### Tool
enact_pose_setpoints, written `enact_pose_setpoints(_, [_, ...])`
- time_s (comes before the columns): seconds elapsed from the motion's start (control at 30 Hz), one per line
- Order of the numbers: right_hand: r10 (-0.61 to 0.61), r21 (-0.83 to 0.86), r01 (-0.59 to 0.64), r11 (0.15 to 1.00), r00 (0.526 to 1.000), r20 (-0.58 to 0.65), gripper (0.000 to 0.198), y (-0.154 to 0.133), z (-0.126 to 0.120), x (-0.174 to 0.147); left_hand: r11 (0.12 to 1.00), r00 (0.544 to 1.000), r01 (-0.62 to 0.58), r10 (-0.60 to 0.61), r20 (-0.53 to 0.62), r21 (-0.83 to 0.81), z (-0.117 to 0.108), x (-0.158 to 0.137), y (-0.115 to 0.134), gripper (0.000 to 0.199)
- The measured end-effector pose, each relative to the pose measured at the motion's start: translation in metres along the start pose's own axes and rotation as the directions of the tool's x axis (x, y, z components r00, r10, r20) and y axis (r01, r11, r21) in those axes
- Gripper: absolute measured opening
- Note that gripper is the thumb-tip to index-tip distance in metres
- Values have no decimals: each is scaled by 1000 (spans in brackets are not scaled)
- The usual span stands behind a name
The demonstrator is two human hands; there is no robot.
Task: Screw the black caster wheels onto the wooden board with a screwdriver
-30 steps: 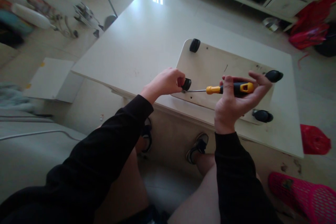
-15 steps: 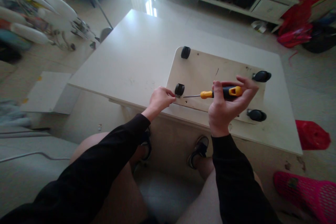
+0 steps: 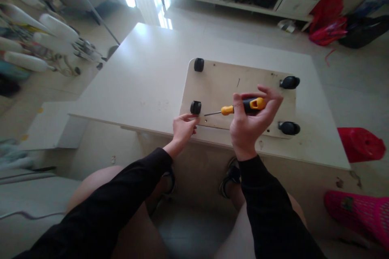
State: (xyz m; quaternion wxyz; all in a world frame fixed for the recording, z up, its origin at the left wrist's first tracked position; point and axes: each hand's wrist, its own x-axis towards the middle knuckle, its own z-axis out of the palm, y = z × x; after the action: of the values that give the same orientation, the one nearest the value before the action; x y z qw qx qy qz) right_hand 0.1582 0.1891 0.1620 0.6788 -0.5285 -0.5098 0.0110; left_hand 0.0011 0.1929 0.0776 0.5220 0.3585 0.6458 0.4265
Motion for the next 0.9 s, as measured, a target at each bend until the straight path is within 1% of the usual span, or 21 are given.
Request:
enact_pose_setpoints(0.2, [-10, 4, 11, 1000, 1000, -11, 36, 1, -1, 2, 998, 999, -33, 32, -29, -45, 5, 3, -5, 24])
enact_pose_setpoints(0.33, [-43, -2, 43, 999, 999, 0, 35, 4, -5, 3, 996, 996, -77, 76, -46, -35, 5, 5, -8, 22])
enact_pose_setpoints(0.4, [-47, 0, 47, 999, 999, -1, 35, 5, -7, 4, 997, 996, -80, 79, -51, -9, 5, 5, -8, 22])
enact_pose_setpoints(0.5, [-39, -10, 39, 999, 999, -2, 34, 7, -9, 4, 997, 996, -74, 75, -52, 23, 6, 5, -7, 24])
enact_pose_setpoints(0.63, [-23, -18, 23, 1000, 1000, 9, 36, 9, -10, 3, 997, 996, -75, 76, -49, 8, 7, 4, -6, 26])
enact_pose_setpoints(0.9, [38, 18, -38, 999, 999, 23, 35, 4, -10, 1, 999, 997, -44, 44, -69, -1, 8, 4, -4, 20])
